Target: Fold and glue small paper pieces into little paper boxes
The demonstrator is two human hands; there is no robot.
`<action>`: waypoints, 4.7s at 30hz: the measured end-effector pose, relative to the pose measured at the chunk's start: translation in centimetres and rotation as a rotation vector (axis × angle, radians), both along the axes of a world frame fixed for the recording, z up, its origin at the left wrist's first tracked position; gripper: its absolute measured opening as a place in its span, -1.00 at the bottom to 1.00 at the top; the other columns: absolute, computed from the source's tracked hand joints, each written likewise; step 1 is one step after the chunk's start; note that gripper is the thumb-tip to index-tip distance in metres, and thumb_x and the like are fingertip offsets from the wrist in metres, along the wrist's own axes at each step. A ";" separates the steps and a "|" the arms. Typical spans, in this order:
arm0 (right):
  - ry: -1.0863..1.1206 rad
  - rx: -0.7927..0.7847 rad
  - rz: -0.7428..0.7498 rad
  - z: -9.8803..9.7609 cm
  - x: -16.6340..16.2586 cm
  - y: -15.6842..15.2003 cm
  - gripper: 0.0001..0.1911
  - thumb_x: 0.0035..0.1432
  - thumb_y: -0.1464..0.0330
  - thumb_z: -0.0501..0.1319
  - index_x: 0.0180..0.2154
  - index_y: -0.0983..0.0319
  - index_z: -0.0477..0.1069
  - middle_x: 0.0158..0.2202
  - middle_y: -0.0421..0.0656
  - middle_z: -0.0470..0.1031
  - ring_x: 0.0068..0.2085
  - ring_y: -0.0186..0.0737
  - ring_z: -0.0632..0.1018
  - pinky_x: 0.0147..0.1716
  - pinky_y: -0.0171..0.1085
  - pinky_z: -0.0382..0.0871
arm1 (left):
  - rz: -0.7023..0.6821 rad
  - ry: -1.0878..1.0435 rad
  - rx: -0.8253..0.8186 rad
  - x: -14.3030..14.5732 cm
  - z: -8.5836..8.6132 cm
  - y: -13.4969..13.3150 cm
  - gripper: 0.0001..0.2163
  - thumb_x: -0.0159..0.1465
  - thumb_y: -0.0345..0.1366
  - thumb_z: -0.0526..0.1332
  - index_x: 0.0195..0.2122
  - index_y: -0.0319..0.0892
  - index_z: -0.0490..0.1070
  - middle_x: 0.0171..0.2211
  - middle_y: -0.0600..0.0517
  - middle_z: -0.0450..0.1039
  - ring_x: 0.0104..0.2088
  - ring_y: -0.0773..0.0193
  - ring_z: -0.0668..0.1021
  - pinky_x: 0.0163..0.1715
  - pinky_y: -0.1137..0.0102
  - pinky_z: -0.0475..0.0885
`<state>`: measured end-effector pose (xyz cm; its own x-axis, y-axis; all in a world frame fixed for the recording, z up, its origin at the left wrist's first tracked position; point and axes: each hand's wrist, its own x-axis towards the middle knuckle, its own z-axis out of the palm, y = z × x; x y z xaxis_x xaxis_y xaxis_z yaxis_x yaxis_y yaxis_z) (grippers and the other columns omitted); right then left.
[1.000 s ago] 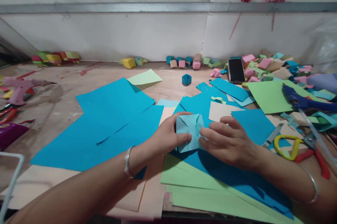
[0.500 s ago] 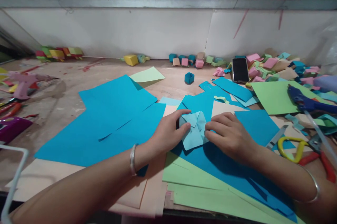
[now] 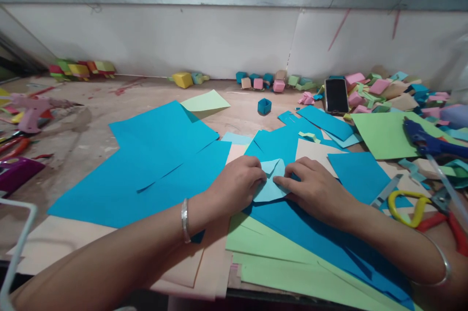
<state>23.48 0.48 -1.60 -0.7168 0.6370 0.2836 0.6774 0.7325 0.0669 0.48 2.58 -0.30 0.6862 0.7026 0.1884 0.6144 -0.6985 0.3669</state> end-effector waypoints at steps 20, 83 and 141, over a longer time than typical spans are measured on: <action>0.338 -0.255 0.001 0.0 -0.6 -0.2 -0.73 0.36 0.36 0.03 -0.32 0.27 0.45 -0.30 -0.05 0.47 -0.26 -0.15 0.43 -0.31 -0.22 0.27 | -0.013 0.260 -0.018 0.4 2.1 -0.9 -0.78 0.36 -0.27 0.12 -0.35 -0.21 0.49 -0.29 -0.05 0.47 -0.29 0.19 0.50 -0.37 0.35 0.32; 0.395 -0.231 -0.303 -1.2 -1.5 0.5 -0.82 0.31 0.22 0.08 -0.32 0.17 0.22 -0.54 -0.27 0.33 -0.58 -0.29 0.36 -0.56 -0.32 0.14 | 0.257 0.093 -0.207 0.2 1.1 0.1 -0.86 0.31 -0.28 0.15 -0.37 -0.18 0.37 -0.37 -0.03 0.46 -0.36 0.17 0.49 -0.47 0.38 0.24; 0.766 -0.681 -0.358 1.2 -1.0 0.5 -0.84 0.13 0.26 0.30 -0.30 0.21 0.53 -0.38 -0.19 0.57 -0.43 -0.31 0.49 -0.46 -0.35 0.34 | 0.323 -0.303 -0.564 0.1 1.1 0.5 -0.91 0.15 -0.29 0.32 -0.38 -0.19 0.57 -0.50 0.08 0.51 -0.49 0.36 0.45 -0.51 0.46 0.19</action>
